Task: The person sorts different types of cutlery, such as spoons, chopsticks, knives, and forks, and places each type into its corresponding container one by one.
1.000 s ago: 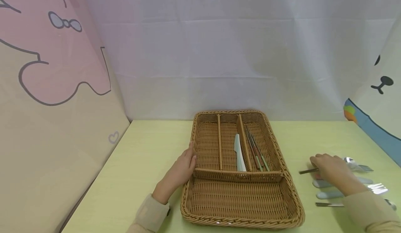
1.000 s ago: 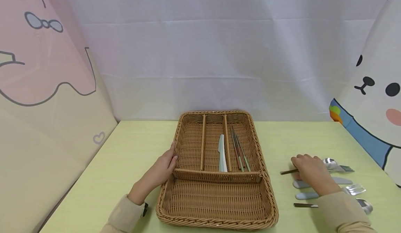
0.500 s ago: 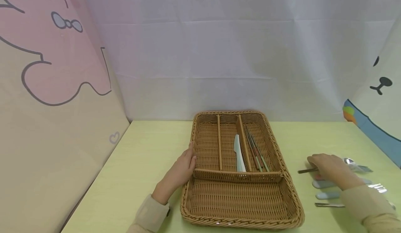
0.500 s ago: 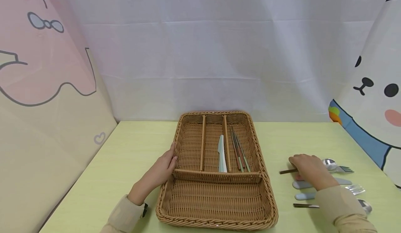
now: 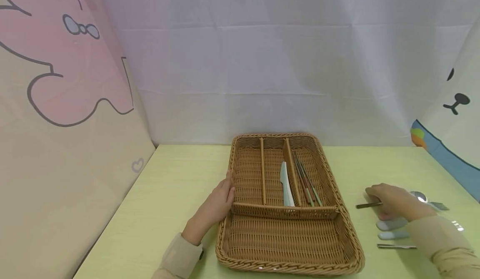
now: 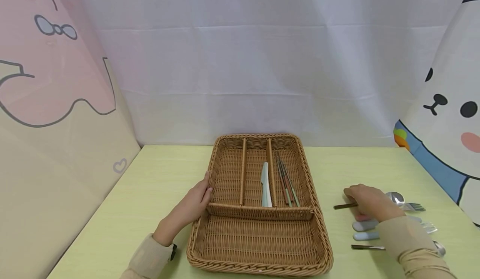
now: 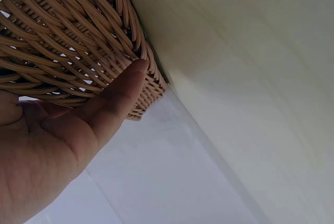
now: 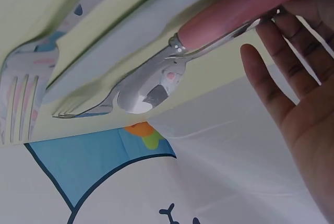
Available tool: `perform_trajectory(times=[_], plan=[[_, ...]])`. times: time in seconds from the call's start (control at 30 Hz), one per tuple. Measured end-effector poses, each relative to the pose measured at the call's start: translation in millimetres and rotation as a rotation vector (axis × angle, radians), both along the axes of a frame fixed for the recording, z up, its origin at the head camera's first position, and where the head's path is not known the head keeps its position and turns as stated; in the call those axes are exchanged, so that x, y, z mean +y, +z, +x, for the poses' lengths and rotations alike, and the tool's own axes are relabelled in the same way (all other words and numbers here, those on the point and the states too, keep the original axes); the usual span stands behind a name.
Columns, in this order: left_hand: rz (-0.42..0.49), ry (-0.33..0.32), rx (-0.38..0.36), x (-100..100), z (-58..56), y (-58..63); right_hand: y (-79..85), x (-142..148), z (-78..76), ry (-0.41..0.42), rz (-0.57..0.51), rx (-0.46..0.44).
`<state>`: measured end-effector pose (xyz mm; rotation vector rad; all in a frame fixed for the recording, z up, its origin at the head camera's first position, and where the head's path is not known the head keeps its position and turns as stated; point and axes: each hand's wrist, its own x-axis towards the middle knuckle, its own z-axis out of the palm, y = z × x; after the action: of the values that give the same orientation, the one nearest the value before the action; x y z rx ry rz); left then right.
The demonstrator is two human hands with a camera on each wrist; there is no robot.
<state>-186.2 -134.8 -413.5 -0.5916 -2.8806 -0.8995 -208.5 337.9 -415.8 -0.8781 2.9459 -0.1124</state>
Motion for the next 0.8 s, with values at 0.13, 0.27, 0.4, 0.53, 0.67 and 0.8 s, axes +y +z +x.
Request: perform_trajectory(times=[0.13,0.27,0.4,0.53,0.67,0.8], plan=[[0.004,0.002,-0.006,0.1,0.2,0.5,-0.8,0.5,-0.3,-0.001,0.01,-0.016],[0.002,0.005,-0.01,0.3,0.0,0.7,-0.6,0.4,0.1,-0.005,0.016,-0.025],[0.001,0.004,-0.014,0.4,-0.3,0.6,-0.2,-0.6,1.1,-0.011,0.013,-0.007],[-0.002,0.005,-0.012,0.5,-0.3,0.3,-0.7,0.0,0.3,0.009,0.005,0.025],[-0.005,0.008,-0.013,0.5,-0.5,-0.2,-1.2,-1.5,-0.1,0.046,-0.011,0.094],[-0.006,0.012,-0.015,0.4,-0.5,-0.2,-1.0,-3.7,-1.2,0.057,-0.007,0.186]])
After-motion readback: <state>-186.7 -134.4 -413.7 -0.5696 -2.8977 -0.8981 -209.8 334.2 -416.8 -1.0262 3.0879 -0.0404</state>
